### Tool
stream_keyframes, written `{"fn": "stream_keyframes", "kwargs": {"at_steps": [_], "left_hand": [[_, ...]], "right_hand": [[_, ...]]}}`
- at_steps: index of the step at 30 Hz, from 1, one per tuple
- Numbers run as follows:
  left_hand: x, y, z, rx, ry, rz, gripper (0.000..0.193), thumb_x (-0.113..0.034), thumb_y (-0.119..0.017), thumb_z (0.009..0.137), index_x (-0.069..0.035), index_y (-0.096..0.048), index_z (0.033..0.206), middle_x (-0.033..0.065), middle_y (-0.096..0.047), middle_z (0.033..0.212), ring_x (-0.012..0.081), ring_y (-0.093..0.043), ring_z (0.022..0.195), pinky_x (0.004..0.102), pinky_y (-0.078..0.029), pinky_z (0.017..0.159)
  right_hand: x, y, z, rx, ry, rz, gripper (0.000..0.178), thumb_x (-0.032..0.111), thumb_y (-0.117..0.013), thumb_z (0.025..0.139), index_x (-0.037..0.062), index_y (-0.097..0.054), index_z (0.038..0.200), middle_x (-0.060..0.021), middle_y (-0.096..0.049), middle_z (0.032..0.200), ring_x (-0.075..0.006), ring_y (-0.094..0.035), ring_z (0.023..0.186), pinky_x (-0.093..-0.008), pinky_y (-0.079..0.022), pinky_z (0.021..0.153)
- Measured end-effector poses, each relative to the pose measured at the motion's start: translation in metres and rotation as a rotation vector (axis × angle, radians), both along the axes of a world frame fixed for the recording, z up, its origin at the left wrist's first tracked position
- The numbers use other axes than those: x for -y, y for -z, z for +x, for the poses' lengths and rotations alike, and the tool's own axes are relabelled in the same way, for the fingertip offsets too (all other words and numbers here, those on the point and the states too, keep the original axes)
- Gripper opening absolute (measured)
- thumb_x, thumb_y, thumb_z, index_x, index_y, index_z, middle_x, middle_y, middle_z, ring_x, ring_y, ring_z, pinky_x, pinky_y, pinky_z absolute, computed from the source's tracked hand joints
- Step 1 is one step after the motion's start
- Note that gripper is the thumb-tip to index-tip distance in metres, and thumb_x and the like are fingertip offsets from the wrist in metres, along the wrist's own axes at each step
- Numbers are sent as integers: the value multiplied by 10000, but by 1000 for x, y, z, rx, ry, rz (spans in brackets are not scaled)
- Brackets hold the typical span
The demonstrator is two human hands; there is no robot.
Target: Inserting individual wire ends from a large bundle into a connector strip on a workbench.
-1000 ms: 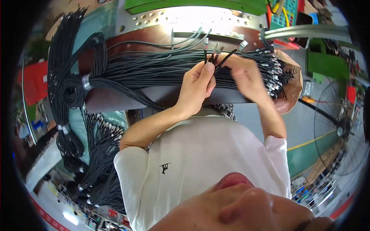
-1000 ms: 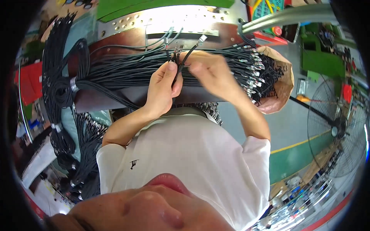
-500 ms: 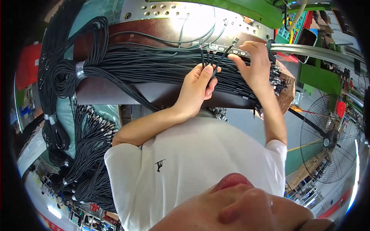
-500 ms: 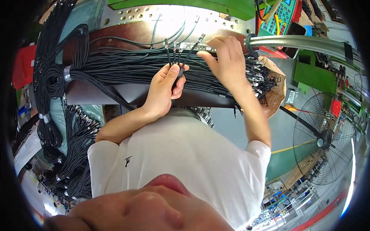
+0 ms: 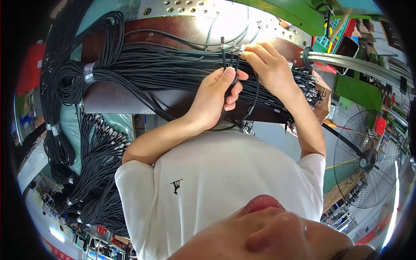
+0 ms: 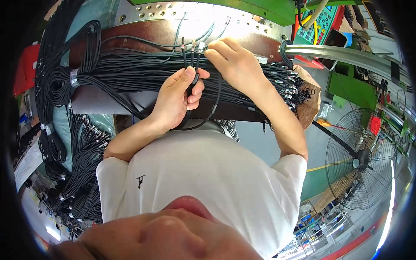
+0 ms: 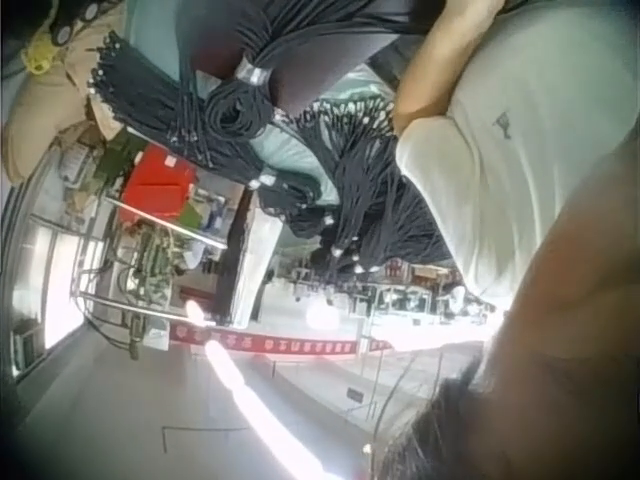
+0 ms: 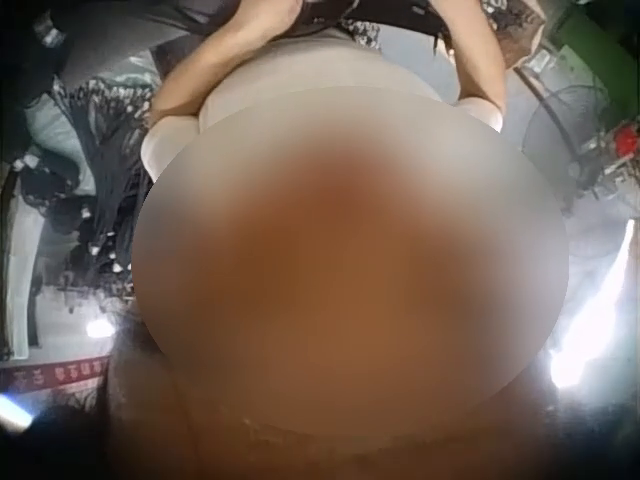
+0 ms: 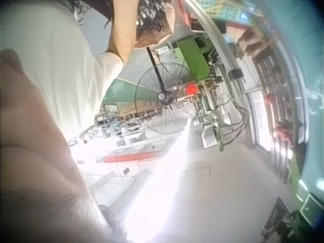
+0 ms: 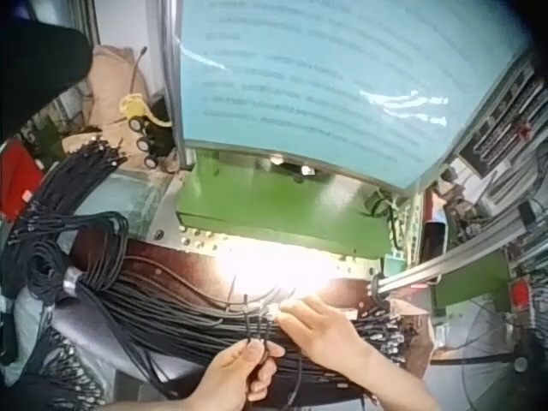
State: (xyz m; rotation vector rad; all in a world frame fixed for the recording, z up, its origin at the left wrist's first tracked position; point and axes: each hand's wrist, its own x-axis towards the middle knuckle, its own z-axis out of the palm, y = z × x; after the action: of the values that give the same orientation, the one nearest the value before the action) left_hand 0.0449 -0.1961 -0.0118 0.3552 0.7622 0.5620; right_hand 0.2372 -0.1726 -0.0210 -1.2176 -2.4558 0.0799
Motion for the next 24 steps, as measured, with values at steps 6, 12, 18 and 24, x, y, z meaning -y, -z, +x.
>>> {"fn": "stream_keyframes", "kwargs": {"at_steps": [6,12,18,24], "left_hand": [[-4,5,1,48,7,-30,365,-368,-440,1009,-23,-557,1032,-13,-457,676,61,-373,562,216,-310,478],[-11,-2,-11,-230,216,445,342,-276,-435,1009,8,-615,947,80,-645,760,123,-588,619,257,-487,580],[-17,-13,-3,-213,244,601,387,-272,-379,1035,30,-583,905,48,-568,657,84,-515,572,219,-429,535],[-15,4,3,-104,303,487,388,-291,-387,1031,16,-581,892,58,-566,627,91,-492,525,220,-405,498]], "right_hand": [[0,-14,5,47,19,120,317,91,-611,672,67,-601,988,-46,-590,976,-224,-594,916,-310,-536,730],[9,-4,18,88,75,184,250,101,-651,676,71,-588,916,-61,-600,881,-241,-606,820,-334,-517,672],[13,28,9,-466,371,-181,141,78,-685,782,53,-623,905,-125,-646,859,-301,-630,762,-369,-505,673],[15,20,12,-224,367,-175,173,-17,-664,768,10,-614,932,-142,-655,960,-305,-644,878,-354,-522,791]]}}
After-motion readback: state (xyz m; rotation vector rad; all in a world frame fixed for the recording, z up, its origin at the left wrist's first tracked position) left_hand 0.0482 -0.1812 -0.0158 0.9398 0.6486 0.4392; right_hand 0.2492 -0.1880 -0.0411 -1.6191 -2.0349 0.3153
